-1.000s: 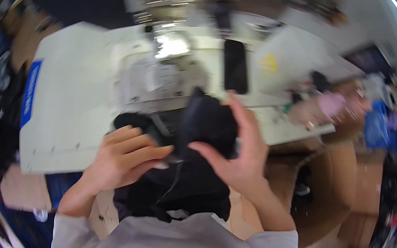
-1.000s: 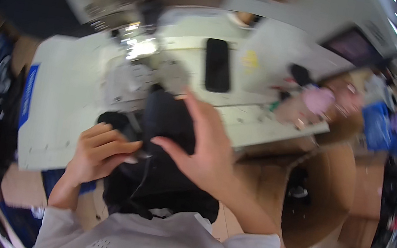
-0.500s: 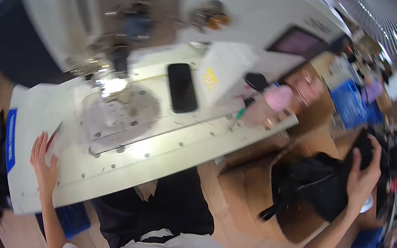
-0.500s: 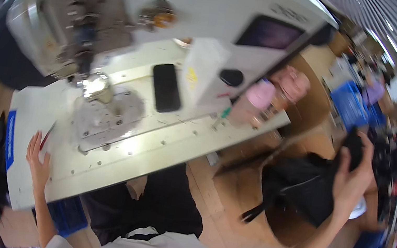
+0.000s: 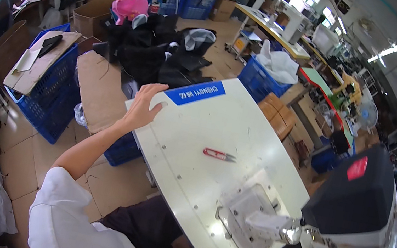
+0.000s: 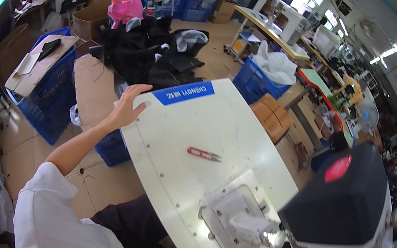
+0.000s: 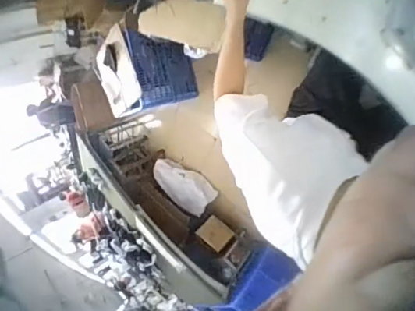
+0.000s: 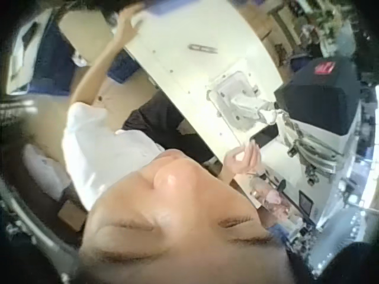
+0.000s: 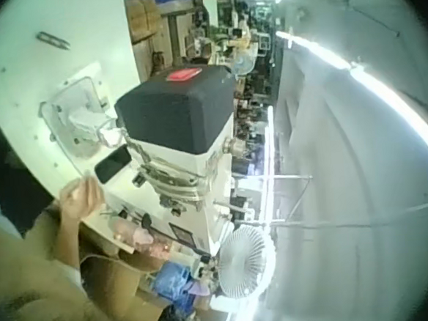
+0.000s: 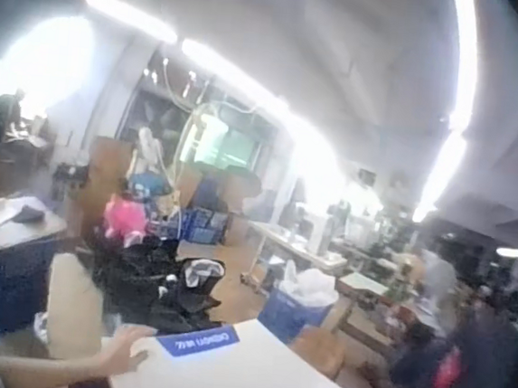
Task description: The person sews shoe components using a sewing machine and trims threads with thread snips.
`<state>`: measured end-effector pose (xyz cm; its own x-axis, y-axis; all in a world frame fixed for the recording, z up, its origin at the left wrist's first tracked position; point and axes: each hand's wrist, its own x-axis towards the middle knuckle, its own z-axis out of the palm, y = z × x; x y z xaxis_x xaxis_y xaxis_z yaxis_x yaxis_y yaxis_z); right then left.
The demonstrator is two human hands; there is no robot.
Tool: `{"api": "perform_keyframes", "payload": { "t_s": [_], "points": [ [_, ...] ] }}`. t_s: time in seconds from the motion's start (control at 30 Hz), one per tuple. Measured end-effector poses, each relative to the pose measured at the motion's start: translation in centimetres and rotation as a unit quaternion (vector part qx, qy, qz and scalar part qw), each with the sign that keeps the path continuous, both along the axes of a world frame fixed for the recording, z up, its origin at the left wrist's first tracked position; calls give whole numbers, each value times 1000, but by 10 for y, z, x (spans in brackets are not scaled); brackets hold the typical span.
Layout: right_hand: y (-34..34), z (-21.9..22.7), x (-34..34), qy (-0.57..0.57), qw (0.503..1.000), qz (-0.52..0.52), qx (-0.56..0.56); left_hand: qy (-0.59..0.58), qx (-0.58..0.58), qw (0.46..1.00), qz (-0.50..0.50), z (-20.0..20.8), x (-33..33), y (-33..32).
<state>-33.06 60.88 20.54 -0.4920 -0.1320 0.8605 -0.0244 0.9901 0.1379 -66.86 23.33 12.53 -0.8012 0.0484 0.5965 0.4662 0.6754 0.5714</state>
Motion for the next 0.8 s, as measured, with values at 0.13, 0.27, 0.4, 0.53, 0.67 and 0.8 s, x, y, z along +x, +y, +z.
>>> {"api": "perform_keyframes", "payload": {
  "t_s": [0.13,0.27,0.4,0.53,0.67,0.8],
  "points": [
    [-42,-33,-66,-99,981,146,-74,128,20,973,190,-10,-76,-54],
    [-52,-22,-83,-174,962,187,-93,100,-114,932,330,-28,-141,-137],
    [-40,-28,-82,-209,962,150,-93,79,-117,963,231,-18,-136,-164],
    [-39,-26,-85,-222,956,149,-118,204,-68,957,196,62,-85,-129],
    [-79,-8,-105,-197,932,244,-182,234,-72,958,150,156,7,-65],
    [-141,28,-117,-151,899,343,-228,291,-198,933,78,194,73,-1]
  ]
}}
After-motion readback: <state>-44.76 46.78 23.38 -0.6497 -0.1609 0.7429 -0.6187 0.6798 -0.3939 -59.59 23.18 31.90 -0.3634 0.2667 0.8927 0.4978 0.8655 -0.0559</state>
